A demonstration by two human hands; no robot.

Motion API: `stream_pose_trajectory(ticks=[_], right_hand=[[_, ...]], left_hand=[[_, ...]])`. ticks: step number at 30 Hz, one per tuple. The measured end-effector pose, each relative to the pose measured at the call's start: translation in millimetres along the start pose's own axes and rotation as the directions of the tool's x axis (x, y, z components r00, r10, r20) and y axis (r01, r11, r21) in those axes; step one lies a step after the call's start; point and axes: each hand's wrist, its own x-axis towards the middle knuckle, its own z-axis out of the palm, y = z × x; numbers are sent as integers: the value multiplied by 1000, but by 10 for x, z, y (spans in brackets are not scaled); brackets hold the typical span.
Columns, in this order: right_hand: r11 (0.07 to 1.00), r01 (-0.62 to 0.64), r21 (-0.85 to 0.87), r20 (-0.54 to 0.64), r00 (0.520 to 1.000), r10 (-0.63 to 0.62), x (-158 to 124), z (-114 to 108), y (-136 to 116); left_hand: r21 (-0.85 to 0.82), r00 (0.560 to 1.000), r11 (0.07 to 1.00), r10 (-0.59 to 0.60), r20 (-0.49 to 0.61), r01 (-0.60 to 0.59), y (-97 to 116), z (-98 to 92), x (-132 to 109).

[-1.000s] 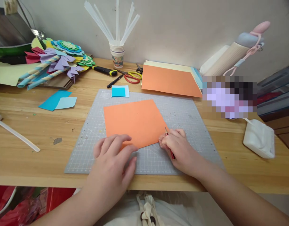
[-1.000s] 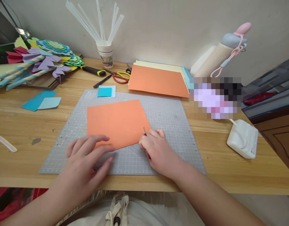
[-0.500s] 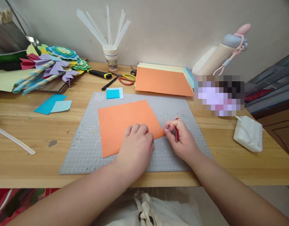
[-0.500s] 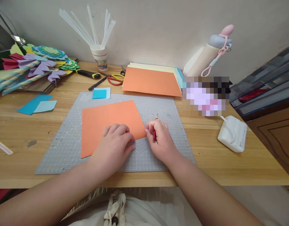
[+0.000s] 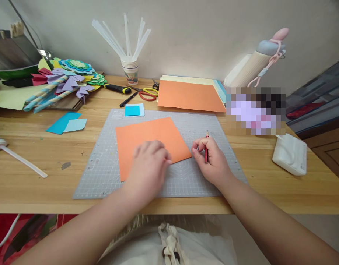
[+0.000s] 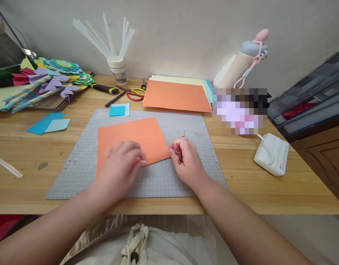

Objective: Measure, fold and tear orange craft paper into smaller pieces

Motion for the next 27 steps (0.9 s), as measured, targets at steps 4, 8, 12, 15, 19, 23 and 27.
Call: stream_pose_trajectory(ticks=[4, 8, 12, 15, 19, 23, 27], right_hand=[[1000, 22, -1, 0, 1000, -22, -14, -3, 2], [1000, 9, 4, 24, 1000, -9, -13, 4, 3], [1000, 23, 1, 11, 1000, -23, 1, 5, -5], [1000, 30, -1, 8, 1000, -30, 7, 2, -14], [1000, 25, 0, 16, 1000, -25, -1, -4, -17], [1000, 31, 1, 23, 999, -31, -9, -13, -17], [999, 39, -4, 16, 999, -38, -3, -22, -23]], left_hand=[[-83, 983, 980, -184, -17, 182, -209, -139, -173], [-84, 988, 985, -145, 59, 150, -204, -86, -254], [-40, 994, 993, -108, 27, 109, -134, -30, -245], [20, 999, 998, -52, 17, 51, -115, -26, -235], [173, 999, 984, 43, 34, -48, -90, 6, -235], [281, 991, 951, 120, 63, -133, -59, 48, -245], [230, 995, 969, 86, 52, -96, -69, 24, -271]])
